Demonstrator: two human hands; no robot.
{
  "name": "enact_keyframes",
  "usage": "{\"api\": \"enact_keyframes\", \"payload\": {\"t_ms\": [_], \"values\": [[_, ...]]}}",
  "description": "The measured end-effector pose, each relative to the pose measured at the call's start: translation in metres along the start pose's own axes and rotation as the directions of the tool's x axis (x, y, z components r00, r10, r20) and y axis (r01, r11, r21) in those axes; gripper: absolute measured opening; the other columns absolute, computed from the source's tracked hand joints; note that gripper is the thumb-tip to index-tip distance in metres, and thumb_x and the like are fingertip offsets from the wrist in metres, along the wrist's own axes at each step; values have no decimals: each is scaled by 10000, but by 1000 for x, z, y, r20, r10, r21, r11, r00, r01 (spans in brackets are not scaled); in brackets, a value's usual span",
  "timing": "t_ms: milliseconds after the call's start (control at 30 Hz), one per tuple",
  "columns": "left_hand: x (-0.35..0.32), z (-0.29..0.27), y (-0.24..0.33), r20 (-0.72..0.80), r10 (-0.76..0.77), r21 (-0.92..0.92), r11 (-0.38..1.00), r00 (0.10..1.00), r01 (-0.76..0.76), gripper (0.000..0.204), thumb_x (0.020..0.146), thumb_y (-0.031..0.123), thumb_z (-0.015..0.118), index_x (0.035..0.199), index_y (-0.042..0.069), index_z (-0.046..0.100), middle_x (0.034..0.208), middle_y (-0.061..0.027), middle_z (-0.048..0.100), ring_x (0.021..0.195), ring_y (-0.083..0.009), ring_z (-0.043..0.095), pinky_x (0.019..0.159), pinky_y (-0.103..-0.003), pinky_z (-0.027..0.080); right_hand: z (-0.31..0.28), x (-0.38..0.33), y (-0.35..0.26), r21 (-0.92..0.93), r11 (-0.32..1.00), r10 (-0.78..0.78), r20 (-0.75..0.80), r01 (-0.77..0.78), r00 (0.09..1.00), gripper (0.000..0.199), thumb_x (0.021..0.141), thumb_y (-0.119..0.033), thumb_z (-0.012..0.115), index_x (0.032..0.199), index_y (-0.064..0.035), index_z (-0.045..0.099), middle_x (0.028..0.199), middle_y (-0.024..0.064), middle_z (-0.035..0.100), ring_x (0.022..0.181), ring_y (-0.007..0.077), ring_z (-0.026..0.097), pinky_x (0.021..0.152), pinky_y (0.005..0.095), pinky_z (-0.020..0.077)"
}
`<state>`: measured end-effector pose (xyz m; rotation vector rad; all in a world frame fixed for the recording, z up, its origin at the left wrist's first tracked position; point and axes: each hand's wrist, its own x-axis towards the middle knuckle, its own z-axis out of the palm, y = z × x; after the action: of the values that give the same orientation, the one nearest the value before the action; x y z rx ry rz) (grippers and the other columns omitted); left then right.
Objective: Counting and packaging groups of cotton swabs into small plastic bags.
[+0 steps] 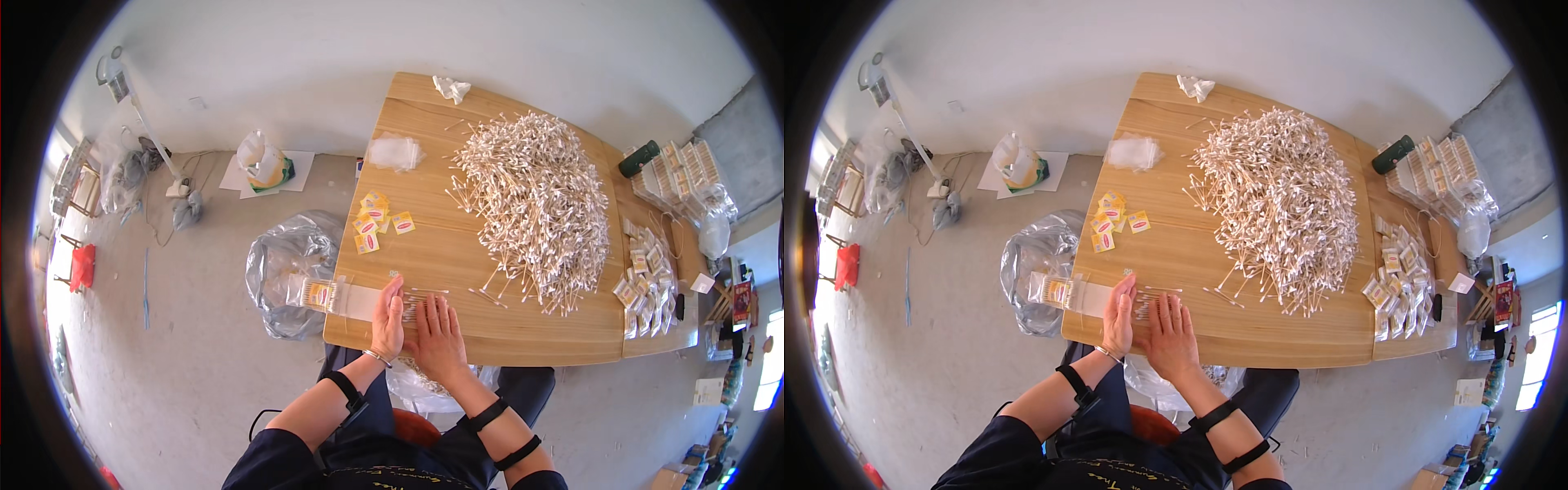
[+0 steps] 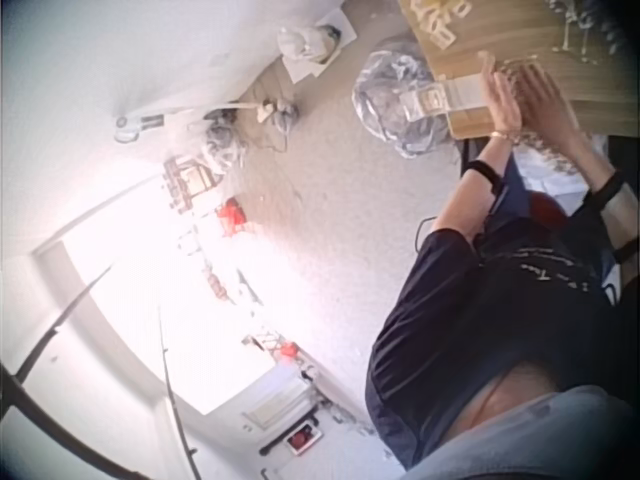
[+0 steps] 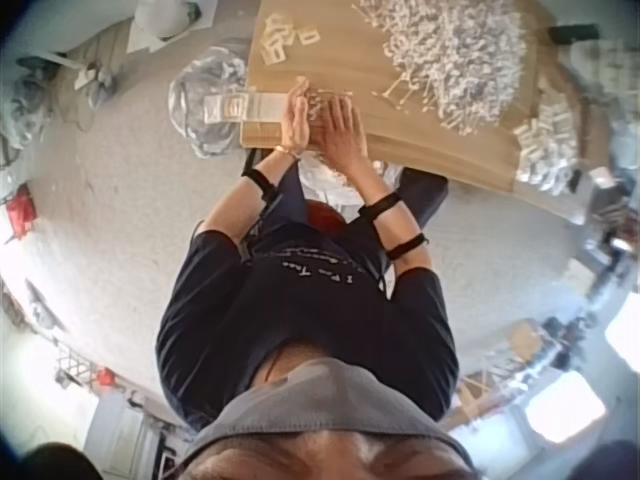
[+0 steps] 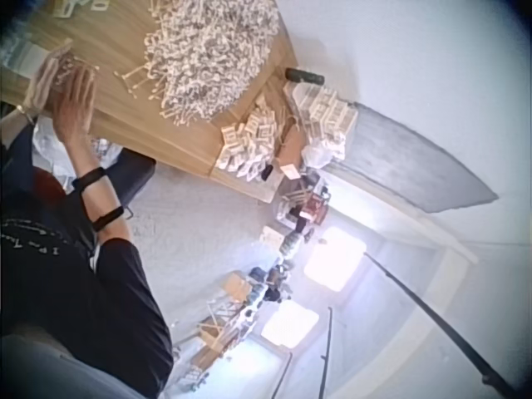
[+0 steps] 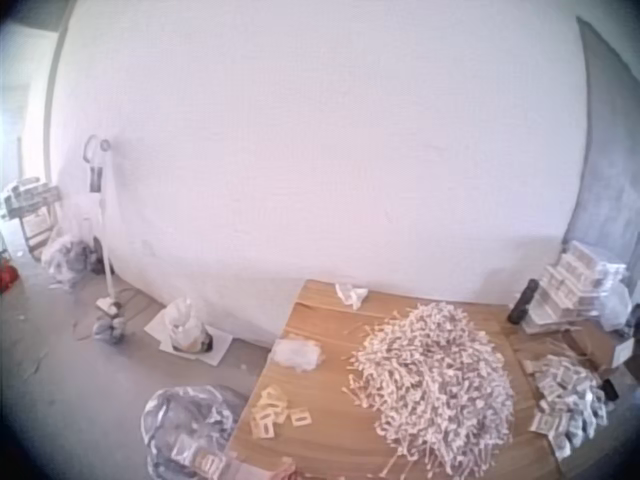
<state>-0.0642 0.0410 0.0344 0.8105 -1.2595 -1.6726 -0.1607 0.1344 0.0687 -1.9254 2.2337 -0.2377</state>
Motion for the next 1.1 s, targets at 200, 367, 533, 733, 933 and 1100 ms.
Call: {"api": "enact_keyframes", "payload": {"t_ms": [200,367,533,733,933,1100], "values": [[3,-1,-1,2,14,11,1000,1000,-14,582,1018,387,420,1402,-47,364,1444,-189,395,1354,-264,367,1129,-366,280,-3,1,-6,-86,996,-17,-40,14,999,811,854,-547,555,1405,20,375,1498,228,300,1418,388,221,1149,522,156],[2,1,-4,-2,26,3,1000,1000,-26,601,1012,410,424,1396,-49,371,1440,-195,397,1351,-269,371,1126,-369,283,-6,-8,-8,-97,994,-47,-1,46,999,852,857,-582,526,1412,40,354,1493,244,302,1425,374,210,1155,512,142],[2,0,-5,3,0,6,1000,1000,0,595,1012,415,420,1393,-41,381,1431,-193,413,1343,-272,382,1116,-364,294,-6,11,-2,-146,989,-14,52,22,999,858,863,-584,514,1426,38,331,1504,244,280,1435,368,184,1156,520,128],[2,1,-10,-30,90,83,993,995,-87,560,1018,393,413,1375,-38,401,1414,-191,433,1328,-267,397,1111,-358,298,1,15,4,-40,999,21,4,-21,1000,770,884,-449,534,1442,26,297,1522,234,236,1439,388,149,1149,557,111],[3,8,-2,-120,56,-80,995,991,-66,531,1023,365,417,1371,-36,403,1402,-157,434,1331,-239,379,1125,-354,272,11,39,10,165,976,180,-248,-141,952,573,867,-249,584,1353,0,409,1471,211,309,1392,401,230,1131,580,148],[3,3,-1,-59,77,-10,997,995,-78,557,1024,364,414,1401,-41,357,1427,-149,400,1346,-230,354,1138,-360,255,16,34,9,335,931,220,-206,-142,954,415,907,-220,533,1268,-20,487,1457,209,330,1367,411,267,1141,537,178]]}}
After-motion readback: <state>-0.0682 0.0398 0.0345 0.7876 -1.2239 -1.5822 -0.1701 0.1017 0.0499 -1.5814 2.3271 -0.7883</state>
